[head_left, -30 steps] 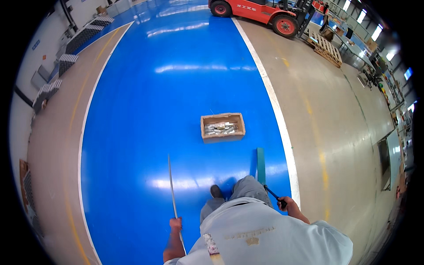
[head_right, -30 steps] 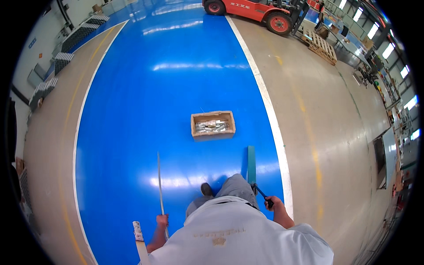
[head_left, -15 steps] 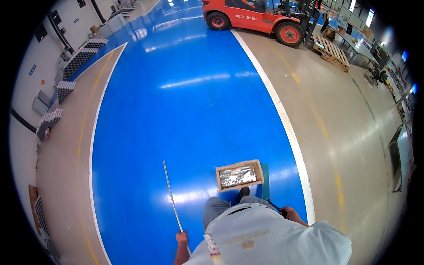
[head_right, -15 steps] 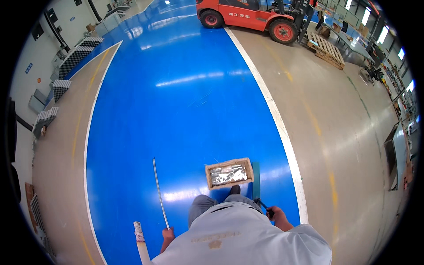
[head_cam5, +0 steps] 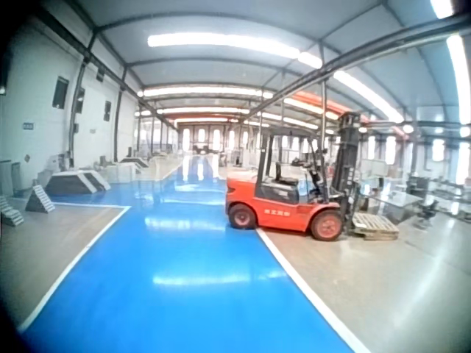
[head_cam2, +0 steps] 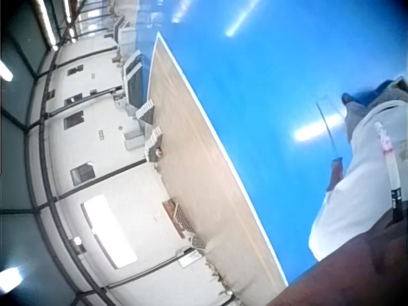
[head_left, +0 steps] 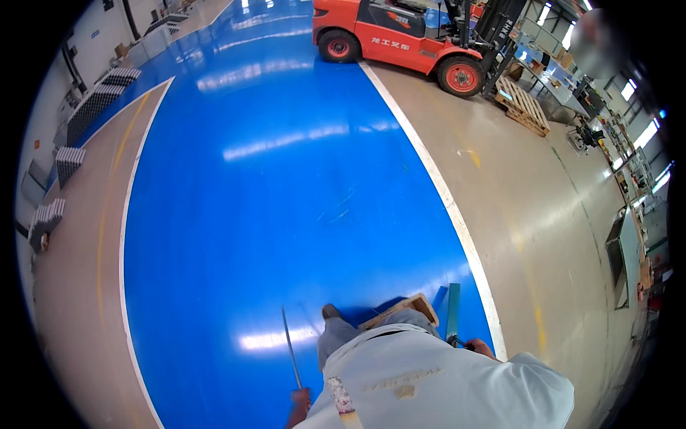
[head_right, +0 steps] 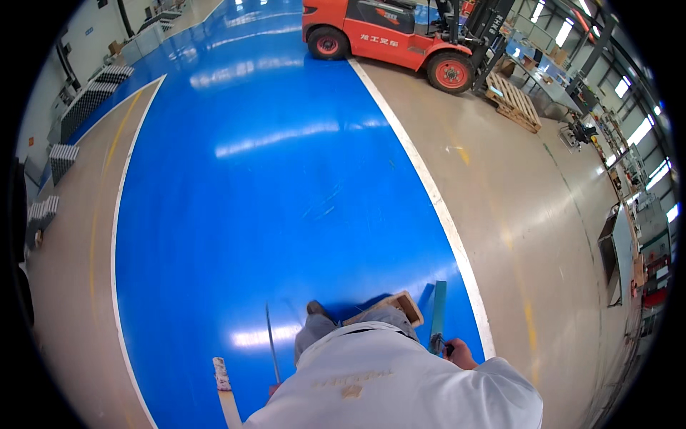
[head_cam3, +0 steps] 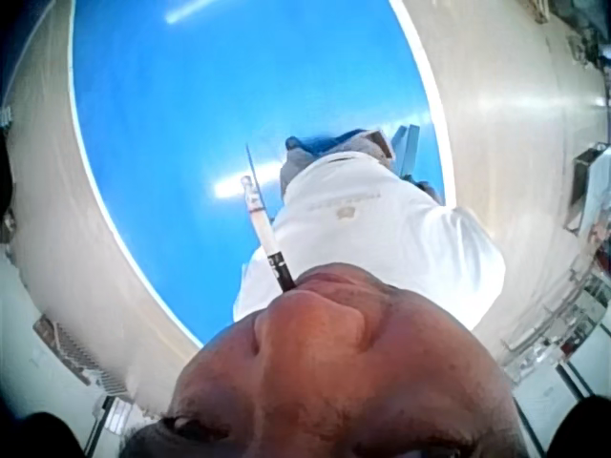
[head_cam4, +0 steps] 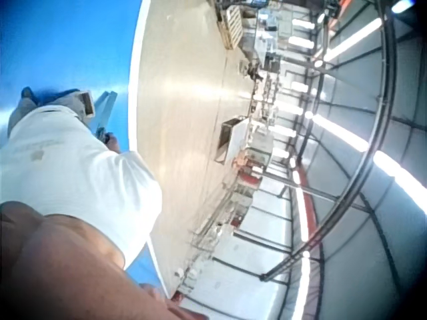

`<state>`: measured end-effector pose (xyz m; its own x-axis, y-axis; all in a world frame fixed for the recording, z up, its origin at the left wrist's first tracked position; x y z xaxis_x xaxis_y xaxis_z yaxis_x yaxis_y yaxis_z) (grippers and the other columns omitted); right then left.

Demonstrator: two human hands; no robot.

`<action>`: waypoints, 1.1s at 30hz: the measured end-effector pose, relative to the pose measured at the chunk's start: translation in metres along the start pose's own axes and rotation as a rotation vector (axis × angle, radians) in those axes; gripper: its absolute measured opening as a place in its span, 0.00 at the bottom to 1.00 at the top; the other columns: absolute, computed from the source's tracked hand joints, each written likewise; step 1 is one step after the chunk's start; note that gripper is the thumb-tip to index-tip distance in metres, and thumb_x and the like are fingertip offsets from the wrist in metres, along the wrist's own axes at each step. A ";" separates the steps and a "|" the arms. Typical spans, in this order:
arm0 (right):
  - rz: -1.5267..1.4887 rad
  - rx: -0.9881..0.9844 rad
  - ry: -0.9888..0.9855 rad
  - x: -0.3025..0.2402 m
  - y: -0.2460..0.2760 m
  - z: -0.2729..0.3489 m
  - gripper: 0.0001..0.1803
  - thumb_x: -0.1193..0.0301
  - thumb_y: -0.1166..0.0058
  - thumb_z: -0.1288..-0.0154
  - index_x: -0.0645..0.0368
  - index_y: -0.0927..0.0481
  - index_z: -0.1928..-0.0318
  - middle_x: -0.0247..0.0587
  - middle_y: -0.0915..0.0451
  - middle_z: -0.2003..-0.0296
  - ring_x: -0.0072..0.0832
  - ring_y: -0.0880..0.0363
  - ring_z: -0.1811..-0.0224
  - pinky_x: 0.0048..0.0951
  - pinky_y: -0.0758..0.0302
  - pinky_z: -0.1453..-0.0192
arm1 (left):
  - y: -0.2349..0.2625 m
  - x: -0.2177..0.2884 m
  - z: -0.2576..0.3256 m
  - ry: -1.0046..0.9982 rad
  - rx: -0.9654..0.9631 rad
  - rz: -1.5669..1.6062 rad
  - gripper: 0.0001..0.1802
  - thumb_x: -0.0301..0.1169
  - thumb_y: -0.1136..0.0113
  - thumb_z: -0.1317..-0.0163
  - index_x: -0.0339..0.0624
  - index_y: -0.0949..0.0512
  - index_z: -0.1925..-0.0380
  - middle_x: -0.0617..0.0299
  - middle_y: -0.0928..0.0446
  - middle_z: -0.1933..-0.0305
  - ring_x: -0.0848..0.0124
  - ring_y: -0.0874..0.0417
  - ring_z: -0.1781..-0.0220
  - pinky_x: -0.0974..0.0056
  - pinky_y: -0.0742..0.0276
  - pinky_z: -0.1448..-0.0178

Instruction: The person transports a cardboard box containing metal rails using a manual pallet jack across a factory floor. They then position the rails against an open electrical cabinet to measure required lengths. Finally, they use a manual metal shear to cut the rails to size.

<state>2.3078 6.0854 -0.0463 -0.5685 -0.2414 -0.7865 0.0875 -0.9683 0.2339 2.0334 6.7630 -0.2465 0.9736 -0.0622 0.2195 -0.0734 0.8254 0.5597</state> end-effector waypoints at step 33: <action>-0.510 -0.044 -0.949 -0.463 -0.486 -0.660 0.07 0.68 0.48 0.34 0.53 0.32 0.64 0.36 0.27 0.79 0.27 0.29 0.80 0.27 0.31 0.78 | 0.392 0.756 -0.373 -0.089 -0.003 0.296 0.12 0.31 0.40 0.46 0.33 0.25 0.80 0.54 0.28 0.85 0.64 0.26 0.89 0.55 0.30 0.85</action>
<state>3.0686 6.6258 -0.1731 -0.9467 0.3217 -0.0161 -0.3211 -0.9465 -0.0319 2.8211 7.2489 -0.1595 0.8872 0.1327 0.4419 -0.3505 0.8166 0.4585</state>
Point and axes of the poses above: each hand's wrist, its own z-axis away from the middle knuckle, its own y-axis out of the back of the hand, x = y × z, the point moved 6 cm from there along -z, towards the middle knuckle
